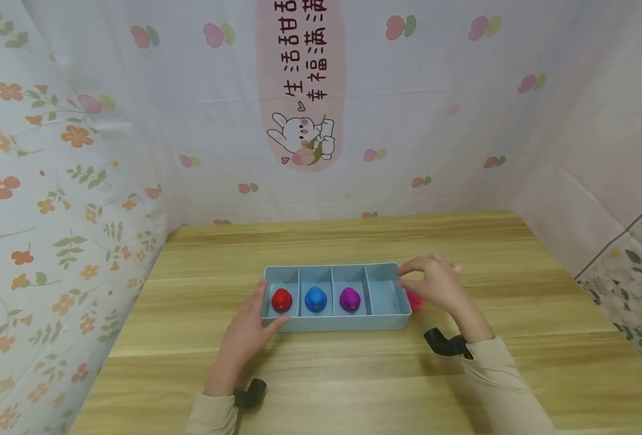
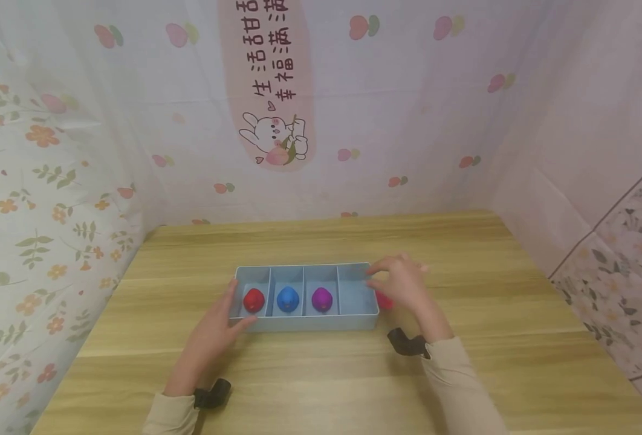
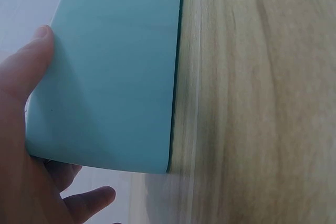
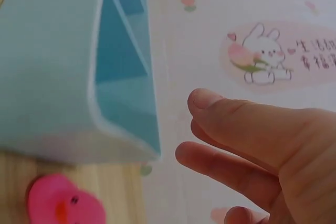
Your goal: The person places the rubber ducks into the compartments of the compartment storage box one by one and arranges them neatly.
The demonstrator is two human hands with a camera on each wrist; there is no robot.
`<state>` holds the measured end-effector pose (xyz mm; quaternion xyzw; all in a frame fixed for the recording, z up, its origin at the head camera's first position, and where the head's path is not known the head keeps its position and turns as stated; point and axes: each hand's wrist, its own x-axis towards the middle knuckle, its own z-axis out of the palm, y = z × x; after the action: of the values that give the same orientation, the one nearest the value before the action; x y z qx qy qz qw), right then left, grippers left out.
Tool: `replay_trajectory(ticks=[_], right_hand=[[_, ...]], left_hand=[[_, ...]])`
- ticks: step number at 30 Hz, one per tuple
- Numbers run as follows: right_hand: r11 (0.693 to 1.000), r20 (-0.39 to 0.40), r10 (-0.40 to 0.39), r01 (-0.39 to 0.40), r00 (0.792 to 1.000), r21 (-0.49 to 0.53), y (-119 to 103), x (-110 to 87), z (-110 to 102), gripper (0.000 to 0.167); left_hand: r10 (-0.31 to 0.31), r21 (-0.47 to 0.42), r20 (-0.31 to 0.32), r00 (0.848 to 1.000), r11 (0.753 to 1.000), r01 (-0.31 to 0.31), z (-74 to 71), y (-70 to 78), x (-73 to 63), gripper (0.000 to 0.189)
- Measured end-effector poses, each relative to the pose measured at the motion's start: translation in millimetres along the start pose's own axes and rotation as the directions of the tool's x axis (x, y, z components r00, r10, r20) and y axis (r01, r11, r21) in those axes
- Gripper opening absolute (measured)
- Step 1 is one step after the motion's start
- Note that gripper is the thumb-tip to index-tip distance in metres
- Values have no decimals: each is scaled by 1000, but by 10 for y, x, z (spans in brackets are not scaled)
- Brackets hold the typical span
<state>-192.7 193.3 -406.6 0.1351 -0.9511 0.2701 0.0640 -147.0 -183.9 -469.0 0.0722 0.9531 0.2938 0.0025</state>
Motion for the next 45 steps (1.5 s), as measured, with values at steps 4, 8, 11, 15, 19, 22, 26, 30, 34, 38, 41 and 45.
replay_trajectory(ticks=[4,8,11,15,19,22,26,30,34,38,41,45], right_hand=[[999,10,37,-37,999,12,114,-49,-11,16],[998,17,67,-67,998,13,241,-85,6,18],[995,36,96,-96,995,14,333,-110,34,21],[993,56,119,-119,991,-7,444,-139,94,26],[993,62,118,-118,991,-7,524,-172,159,33],[994,63,109,-109,992,1,558,-193,199,40],[995,57,96,-97,994,12,590,-213,239,45],[994,72,96,-99,993,36,619,-253,287,46],[993,75,108,-111,991,40,646,-282,341,45],[993,63,107,-110,992,46,659,-280,361,44],[993,60,106,-109,993,47,660,-268,355,43],[994,52,98,-101,994,51,658,-261,353,41]], left_hand=[[-7,2,4,1000,1000,7,-10,6,-9,98],[-20,-4,9,1000,1000,20,-13,10,-16,98],[-23,-6,3,1000,1000,23,-11,7,-16,98],[-16,-1,-10,1000,1000,16,-17,5,-15,98],[-16,5,-5,1000,1000,16,-26,7,-13,98],[-15,7,-4,1000,1000,15,-25,5,-7,99],[-7,-1,-10,1000,1000,7,-16,4,-1,99],[-3,-3,-7,1000,1000,3,-3,5,-7,100],[-1,-2,-11,1000,1000,1,6,2,-17,101],[-5,-3,-8,1000,1000,5,1,6,-18,101],[-9,-3,-7,1000,1000,9,-4,14,-15,100],[-10,-1,-16,1000,1000,10,-3,22,-15,100]])
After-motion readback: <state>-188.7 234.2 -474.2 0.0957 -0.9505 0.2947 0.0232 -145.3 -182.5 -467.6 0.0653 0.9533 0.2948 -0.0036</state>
